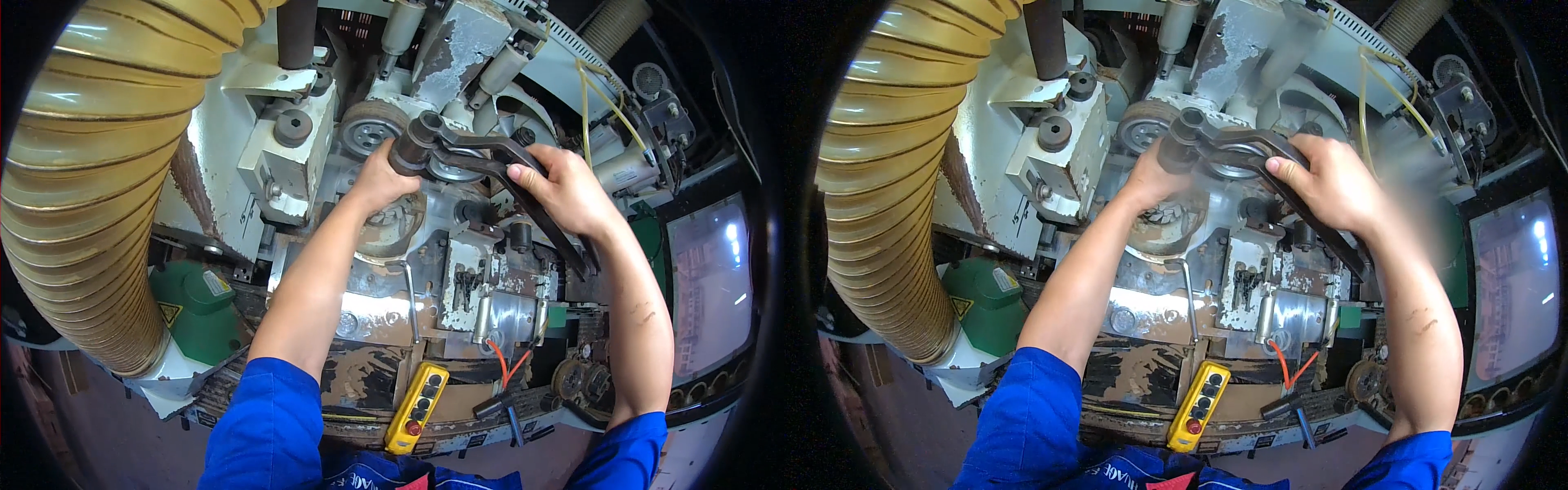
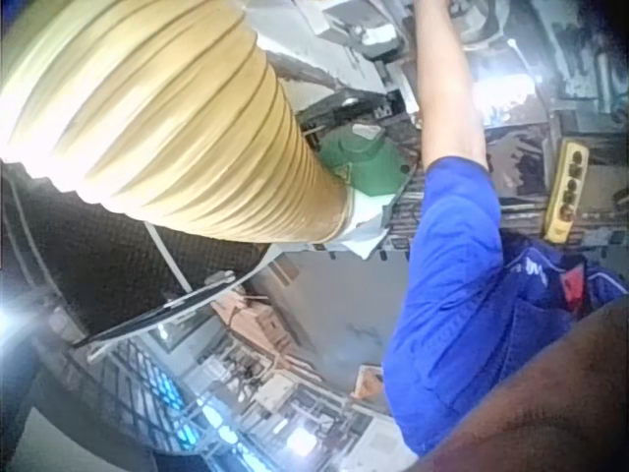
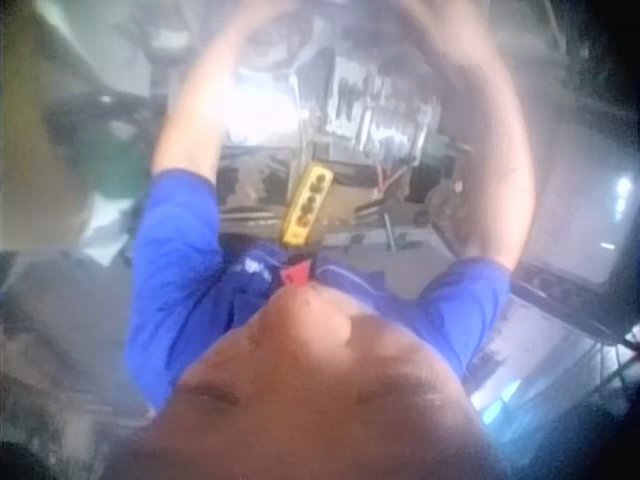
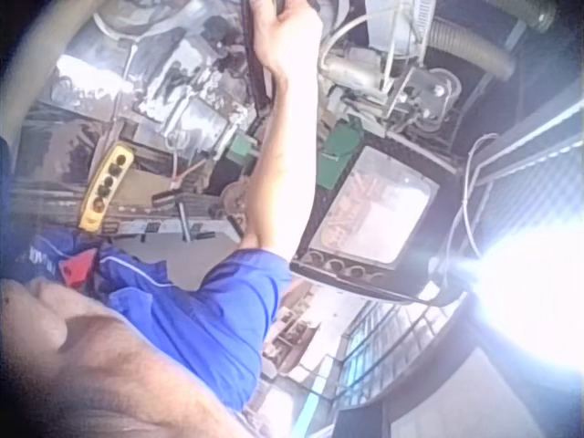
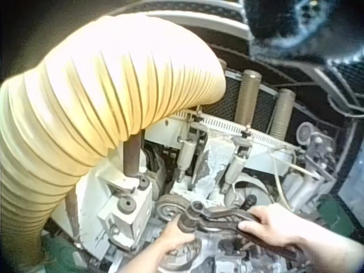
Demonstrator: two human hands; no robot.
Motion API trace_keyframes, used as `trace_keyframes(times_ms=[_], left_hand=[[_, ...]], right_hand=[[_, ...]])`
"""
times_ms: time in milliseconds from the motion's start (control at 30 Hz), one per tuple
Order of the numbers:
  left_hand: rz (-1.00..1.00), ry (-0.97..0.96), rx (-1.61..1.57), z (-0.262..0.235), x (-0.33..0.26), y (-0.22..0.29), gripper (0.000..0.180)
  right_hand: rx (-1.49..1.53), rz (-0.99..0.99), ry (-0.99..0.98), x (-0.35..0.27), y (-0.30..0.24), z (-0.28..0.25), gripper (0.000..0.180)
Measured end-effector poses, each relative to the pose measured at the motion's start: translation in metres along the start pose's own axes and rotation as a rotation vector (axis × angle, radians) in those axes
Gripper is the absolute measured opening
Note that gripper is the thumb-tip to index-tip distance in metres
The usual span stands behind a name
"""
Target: The person uses various tools, including a wrench and a hand crank, to adjust the components of an industrial machine, including removing a metal gear-like part and tightening bolts.
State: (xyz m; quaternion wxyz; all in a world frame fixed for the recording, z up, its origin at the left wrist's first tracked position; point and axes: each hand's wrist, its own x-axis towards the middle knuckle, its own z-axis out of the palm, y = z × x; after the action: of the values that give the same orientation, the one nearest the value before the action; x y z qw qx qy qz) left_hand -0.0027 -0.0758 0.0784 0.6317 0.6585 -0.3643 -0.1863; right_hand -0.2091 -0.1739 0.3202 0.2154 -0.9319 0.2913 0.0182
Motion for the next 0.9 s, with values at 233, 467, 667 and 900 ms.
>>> trace_keyframes(times_ms=[233, 467, 667, 900], left_hand=[[0.171, 0.180, -0.141, 0.007, -0.004, 0.001, 0.065], [0.108, 0.026, -0.088, -0.002, 0.013, 0.024, 0.058], [0.110, -0.102, -0.178, -0.011, 0.016, 0.020, 0.058], [0.088, -0.132, -0.253, -0.012, 0.014, 0.025, 0.057]], right_hand=[[-0.399, -0.199, 0.091, 0.005, -0.002, -0.002, 0.059], [-0.453, -0.228, -0.006, 0.016, -0.003, -0.016, 0.058], [-0.342, -0.293, 0.012, 0.002, 0.004, -0.001, 0.064], [-0.587, -0.123, 0.079, -0.026, -0.038, 0.023, 0.059]])
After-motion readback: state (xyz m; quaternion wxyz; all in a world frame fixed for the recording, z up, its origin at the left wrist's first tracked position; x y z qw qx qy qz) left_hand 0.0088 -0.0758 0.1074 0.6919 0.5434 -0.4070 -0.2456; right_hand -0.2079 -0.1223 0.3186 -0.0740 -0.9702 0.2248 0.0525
